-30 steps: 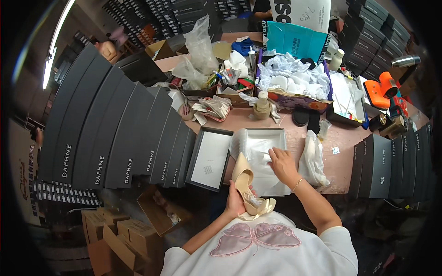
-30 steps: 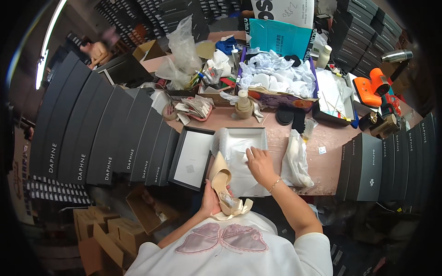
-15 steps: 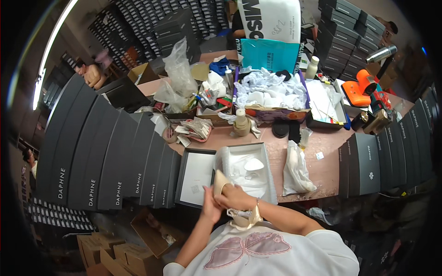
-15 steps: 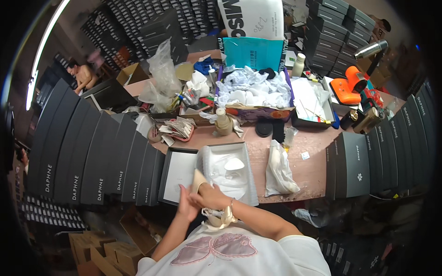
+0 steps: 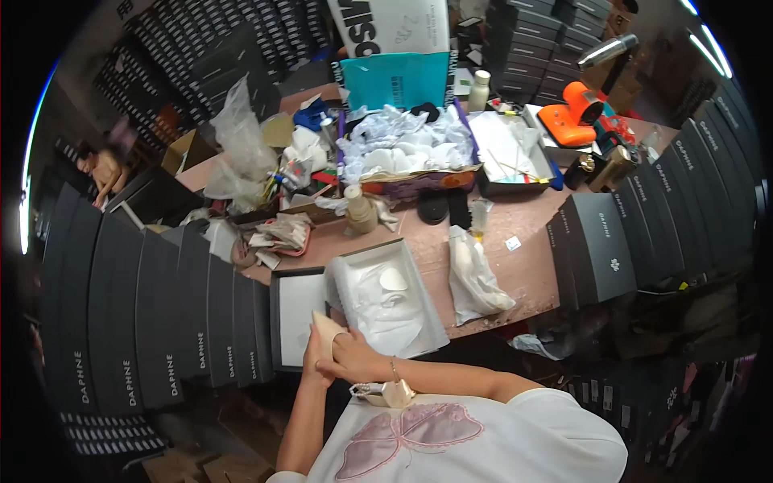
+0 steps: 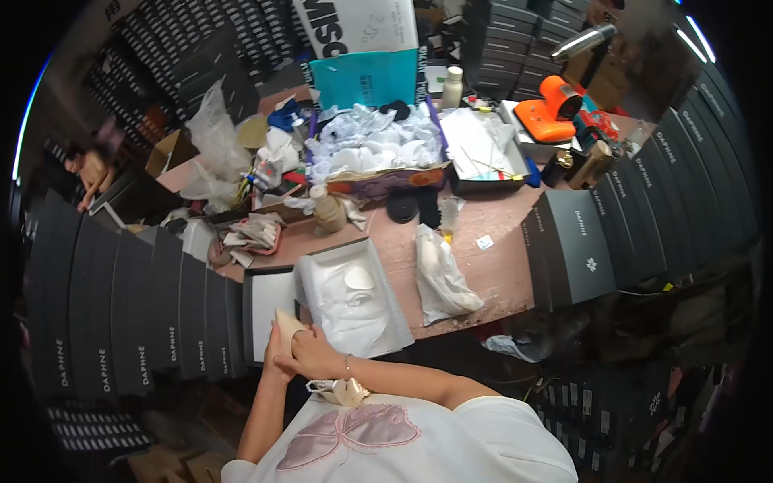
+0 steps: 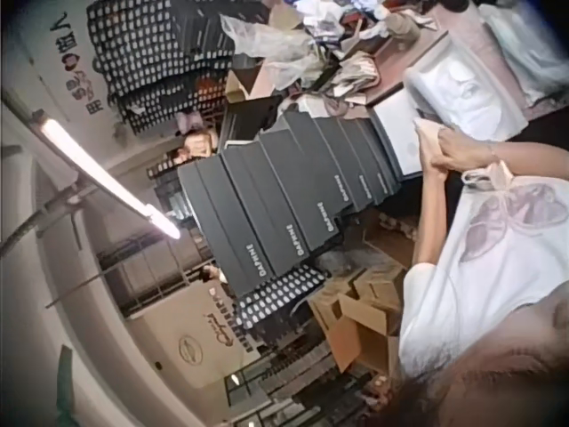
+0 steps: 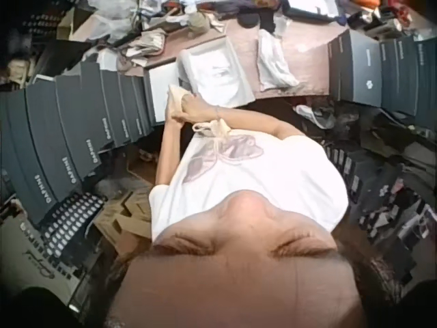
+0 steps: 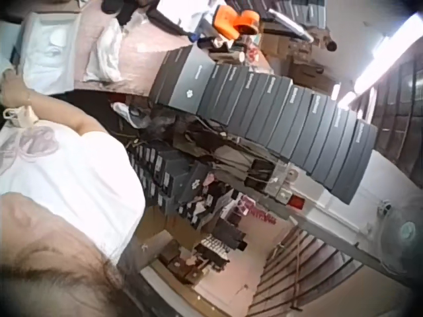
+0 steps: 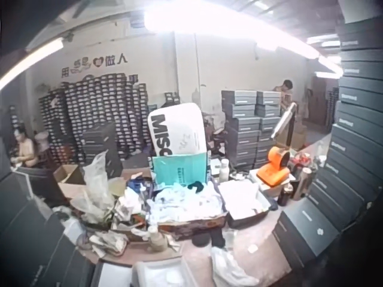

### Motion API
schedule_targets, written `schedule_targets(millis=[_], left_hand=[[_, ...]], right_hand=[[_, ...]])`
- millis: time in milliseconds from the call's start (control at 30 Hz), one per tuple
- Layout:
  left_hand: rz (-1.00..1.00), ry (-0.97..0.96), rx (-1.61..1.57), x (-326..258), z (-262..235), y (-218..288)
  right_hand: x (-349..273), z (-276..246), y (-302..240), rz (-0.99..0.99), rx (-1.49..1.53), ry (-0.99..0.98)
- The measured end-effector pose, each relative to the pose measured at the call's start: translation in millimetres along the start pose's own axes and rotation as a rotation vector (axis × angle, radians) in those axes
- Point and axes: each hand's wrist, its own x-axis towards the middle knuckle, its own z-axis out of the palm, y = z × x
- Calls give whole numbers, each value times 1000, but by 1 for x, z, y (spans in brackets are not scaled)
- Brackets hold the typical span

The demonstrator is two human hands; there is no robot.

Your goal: Packing high-heeled shoes into boxes with tissue paper and silica gel packets.

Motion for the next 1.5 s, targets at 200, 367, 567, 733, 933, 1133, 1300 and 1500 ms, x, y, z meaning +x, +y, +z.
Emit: schedule_targets(millis=[200, 367, 567, 733, 933, 1133, 1300, 1500], left_hand=[[133, 84, 384, 15, 4, 12], [109, 46, 497, 23, -23, 2], [-51, 82, 381, 24, -15, -8], [-138, -58, 411, 26, -20, -19], [-53, -270, 55, 9, 12, -3], [-152, -478, -300, -37, 24, -67], [-73, -95, -181, -29, 21, -46], [-59, -137, -95, -25, 25, -54]], right_hand=[[6, 20, 7, 16, -42, 32], [-37, -13, -5, -146, 163, -87], [-22, 16, 23, -282, -239, -80], [-63, -15, 35, -155, 438, -208], [-35, -104, 85, 201, -272, 217], [-13, -66, 184, 171, -736, 163], [-5, -59, 175, 148, -784, 323], [24, -66, 210, 277, -892, 192]])
